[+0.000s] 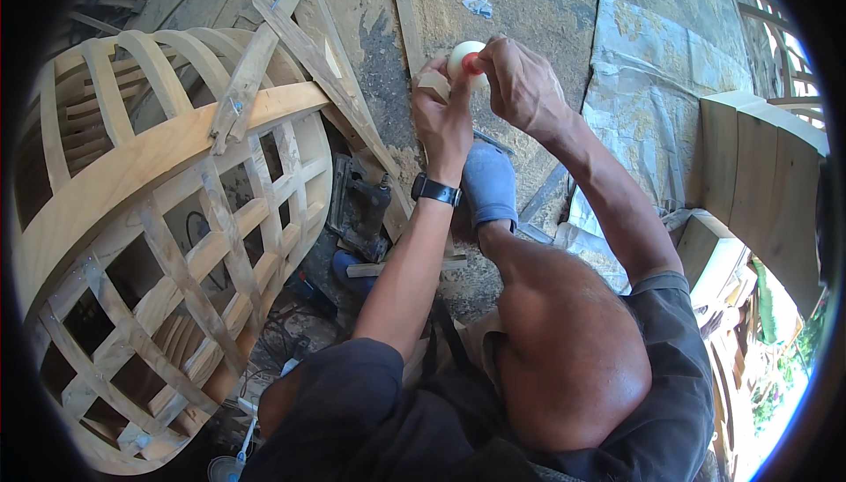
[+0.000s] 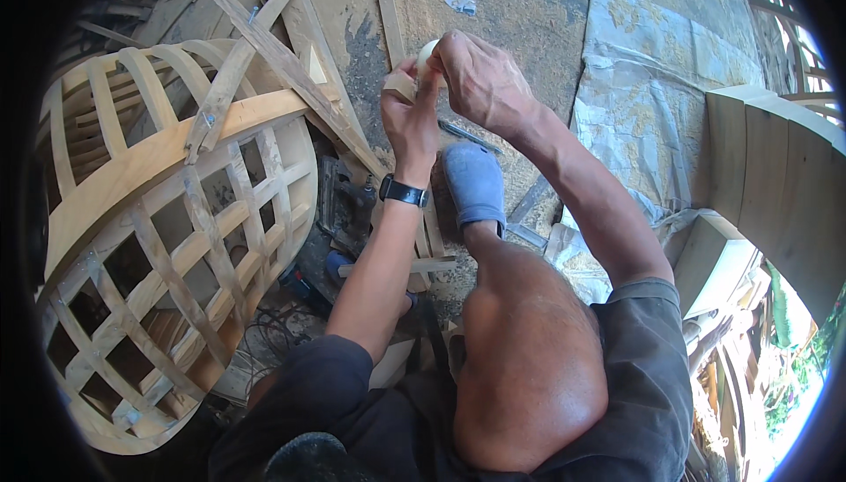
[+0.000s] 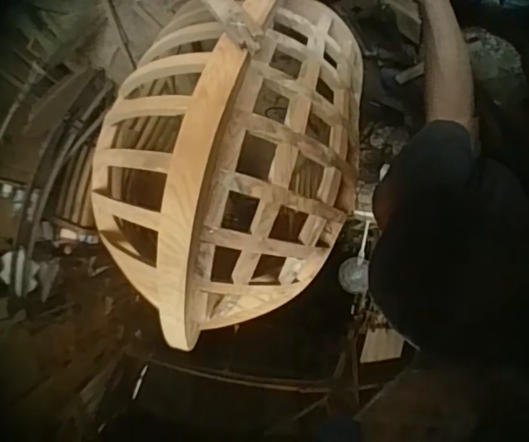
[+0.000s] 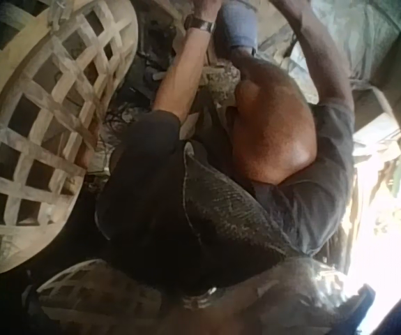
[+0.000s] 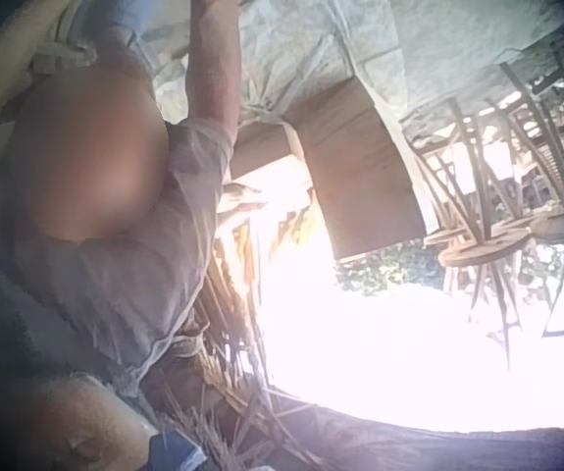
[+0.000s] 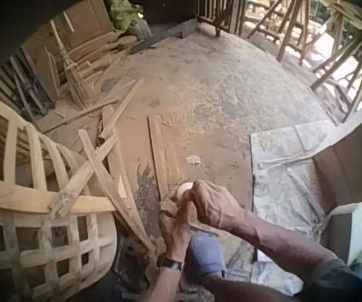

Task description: The person applies glue from a bottle to small wooden blocks by hand and attaches them to the frame of a large curved wooden structure. The person presses the blocks onto the frame one by one to secure them.

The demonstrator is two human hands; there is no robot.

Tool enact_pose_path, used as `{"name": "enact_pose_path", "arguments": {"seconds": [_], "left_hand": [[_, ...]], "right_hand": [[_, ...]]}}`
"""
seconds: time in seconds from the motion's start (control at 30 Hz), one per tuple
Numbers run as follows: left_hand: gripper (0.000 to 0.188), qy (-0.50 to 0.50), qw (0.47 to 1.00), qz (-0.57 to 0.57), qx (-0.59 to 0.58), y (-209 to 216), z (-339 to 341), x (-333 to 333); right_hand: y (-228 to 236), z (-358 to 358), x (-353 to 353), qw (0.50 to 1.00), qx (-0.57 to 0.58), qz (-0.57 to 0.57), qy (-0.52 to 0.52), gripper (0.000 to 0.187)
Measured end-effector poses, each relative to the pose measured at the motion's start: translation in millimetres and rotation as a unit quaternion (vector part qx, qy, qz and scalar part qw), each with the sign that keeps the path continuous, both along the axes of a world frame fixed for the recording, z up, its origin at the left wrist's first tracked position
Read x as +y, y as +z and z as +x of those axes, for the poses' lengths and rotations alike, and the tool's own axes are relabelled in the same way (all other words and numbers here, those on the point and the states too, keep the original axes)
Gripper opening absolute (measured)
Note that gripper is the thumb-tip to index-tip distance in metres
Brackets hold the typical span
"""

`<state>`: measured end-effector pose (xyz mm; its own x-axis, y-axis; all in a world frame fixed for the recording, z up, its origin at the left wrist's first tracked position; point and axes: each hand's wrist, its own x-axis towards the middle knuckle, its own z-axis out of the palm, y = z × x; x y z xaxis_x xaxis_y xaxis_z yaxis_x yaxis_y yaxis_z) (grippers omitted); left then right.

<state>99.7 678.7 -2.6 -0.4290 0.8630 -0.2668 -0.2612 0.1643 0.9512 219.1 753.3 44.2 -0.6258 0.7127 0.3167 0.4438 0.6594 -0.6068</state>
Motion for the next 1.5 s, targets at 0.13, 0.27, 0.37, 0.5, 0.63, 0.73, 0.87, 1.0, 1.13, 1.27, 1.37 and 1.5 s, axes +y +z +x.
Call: {"name": "enact_pose_path", "arguments": {"seconds": [0.13, 0.27, 0.37, 0.5, 0.63, 0.73, 0.87, 1.0, 1.13, 1.27, 1.37, 1.5], "left_hand": [[0.047, 0.001, 0.978, 0.114, 0.177, -8, -3, 7], [0.050, -0.043, 0.971, 0.106, 0.209, -1, -11, 6], [0.044, -0.064, 0.977, 0.064, 0.193, 11, -11, 5], [0.044, -0.046, 0.979, 0.069, 0.189, 11, -8, 6], [0.045, -0.034, 0.974, 0.086, 0.205, 5, -13, 7], [0.046, -0.035, 0.978, 0.095, 0.185, 3, -14, 6], [0.048, -0.045, 0.986, 0.082, 0.139, 3, -14, 7], [0.050, -0.048, 0.980, 0.082, 0.173, 0, -16, 10], [0.051, -0.048, 0.979, 0.076, 0.182, -1, -15, 9], [0.049, -0.049, 0.978, 0.083, 0.185, 0, -13, 9], [0.048, -0.052, 0.977, 0.085, 0.190, 3, -12, 10], [0.048, -0.050, 0.981, 0.077, 0.173, 1, -14, 9]], "right_hand": [[4, -7, 0, 0.999, -0.035, -0.033, -0.022, 0.018], [7, -6, 3, 0.998, -0.048, -0.029, -0.007, 0.018], [3, -2, 6, 1.000, -0.020, -0.004, 0.015, 0.018], [-2, -3, 5, 0.999, 0.007, 0.033, 0.006, 0.016], [14, -13, -2, 0.977, 0.034, -0.176, -0.116, 0.018], [21, -13, 4, 0.958, 0.025, -0.260, -0.115, 0.026], [14, 1, 24, 0.873, 0.068, -0.477, -0.073, 0.032], [17, 2, 18, 0.858, 0.217, -0.442, -0.149, 0.032], [21, 3, 10, 0.942, 0.120, -0.276, -0.148, 0.023], [28, 0, 3, 0.940, 0.092, -0.296, -0.145, 0.018], [26, 1, 0, 0.951, 0.092, -0.263, -0.137, 0.016], [30, 1, 2, 0.963, 0.070, -0.236, -0.110, 0.015]]}}
